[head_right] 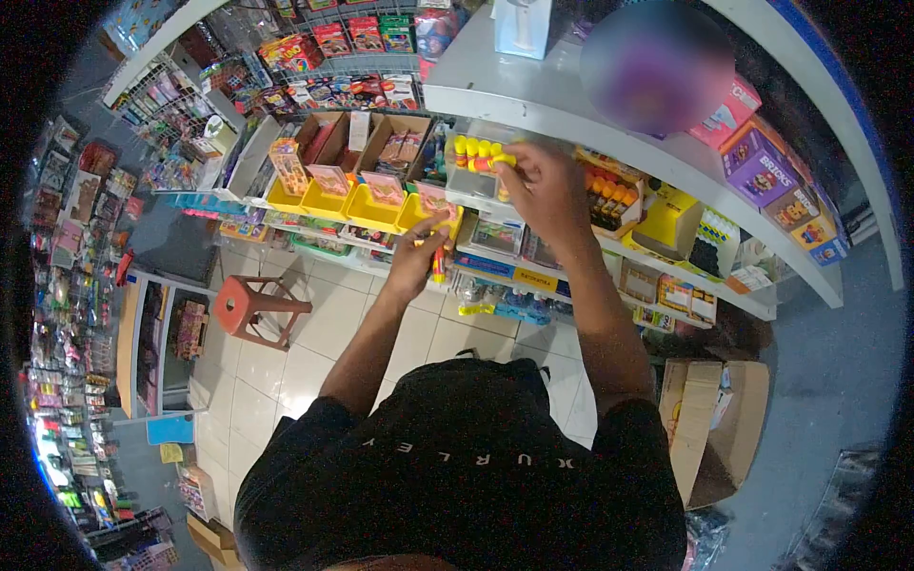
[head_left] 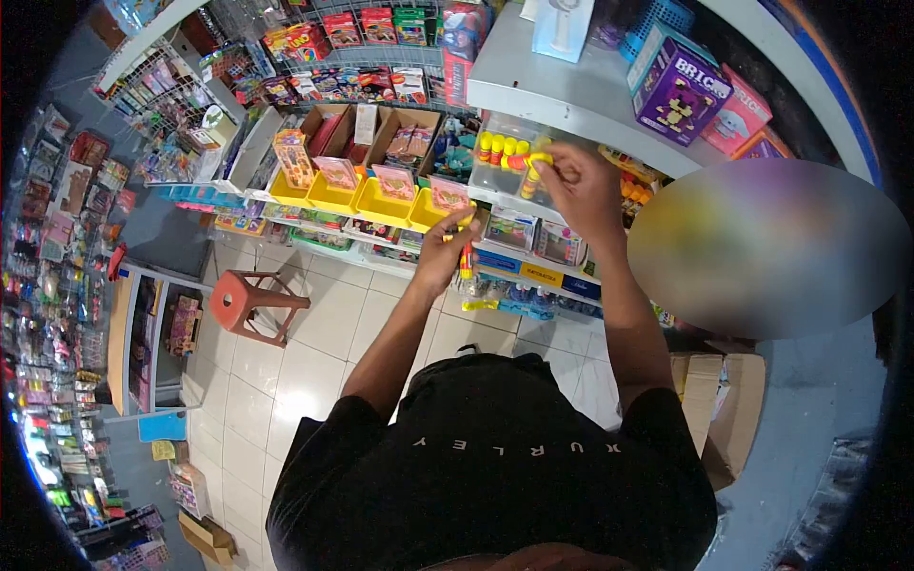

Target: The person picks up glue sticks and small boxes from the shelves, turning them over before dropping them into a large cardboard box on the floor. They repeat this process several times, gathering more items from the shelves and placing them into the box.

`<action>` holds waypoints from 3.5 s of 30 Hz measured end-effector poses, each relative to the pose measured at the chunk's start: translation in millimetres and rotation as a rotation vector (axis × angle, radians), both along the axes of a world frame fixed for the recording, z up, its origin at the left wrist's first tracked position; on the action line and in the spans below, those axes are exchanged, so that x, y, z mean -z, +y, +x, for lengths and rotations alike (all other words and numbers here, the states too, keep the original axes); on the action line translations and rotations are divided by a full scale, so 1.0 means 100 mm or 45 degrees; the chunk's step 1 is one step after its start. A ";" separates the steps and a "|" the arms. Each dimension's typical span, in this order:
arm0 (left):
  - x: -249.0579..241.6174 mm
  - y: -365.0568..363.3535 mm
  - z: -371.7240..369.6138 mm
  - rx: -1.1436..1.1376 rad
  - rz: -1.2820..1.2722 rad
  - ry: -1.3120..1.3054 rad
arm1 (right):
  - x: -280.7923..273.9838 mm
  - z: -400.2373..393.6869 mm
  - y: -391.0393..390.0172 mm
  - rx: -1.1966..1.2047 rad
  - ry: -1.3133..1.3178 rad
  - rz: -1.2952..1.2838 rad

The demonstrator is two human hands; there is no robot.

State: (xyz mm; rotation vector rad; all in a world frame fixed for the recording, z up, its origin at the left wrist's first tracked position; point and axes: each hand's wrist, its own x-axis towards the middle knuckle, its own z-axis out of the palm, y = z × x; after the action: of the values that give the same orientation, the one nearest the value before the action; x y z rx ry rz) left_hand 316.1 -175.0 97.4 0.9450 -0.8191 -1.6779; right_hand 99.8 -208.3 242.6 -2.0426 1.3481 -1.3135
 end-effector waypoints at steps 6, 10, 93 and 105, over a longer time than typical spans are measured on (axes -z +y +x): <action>0.00 -0.47 0.16 -0.091 -0.266 -0.341 | 0.08 0.37 -0.42 0.079 0.365 -0.217; -0.04 -0.61 0.19 -0.036 -0.308 -0.477 | 0.13 0.55 -0.59 0.092 0.503 -0.016; -0.16 -0.85 0.24 -0.132 -0.647 -0.488 | 0.39 0.41 -0.27 0.026 -0.118 -0.140; 0.18 -1.05 0.10 -0.035 -0.620 -0.722 | 0.06 0.63 -0.46 0.190 0.452 -0.116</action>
State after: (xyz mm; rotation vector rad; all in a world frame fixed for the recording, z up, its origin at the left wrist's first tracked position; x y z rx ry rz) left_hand 325.9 -280.5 79.6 1.0797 -1.5014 -1.1015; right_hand 163.0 -253.9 236.9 -2.3608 1.6455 -1.1241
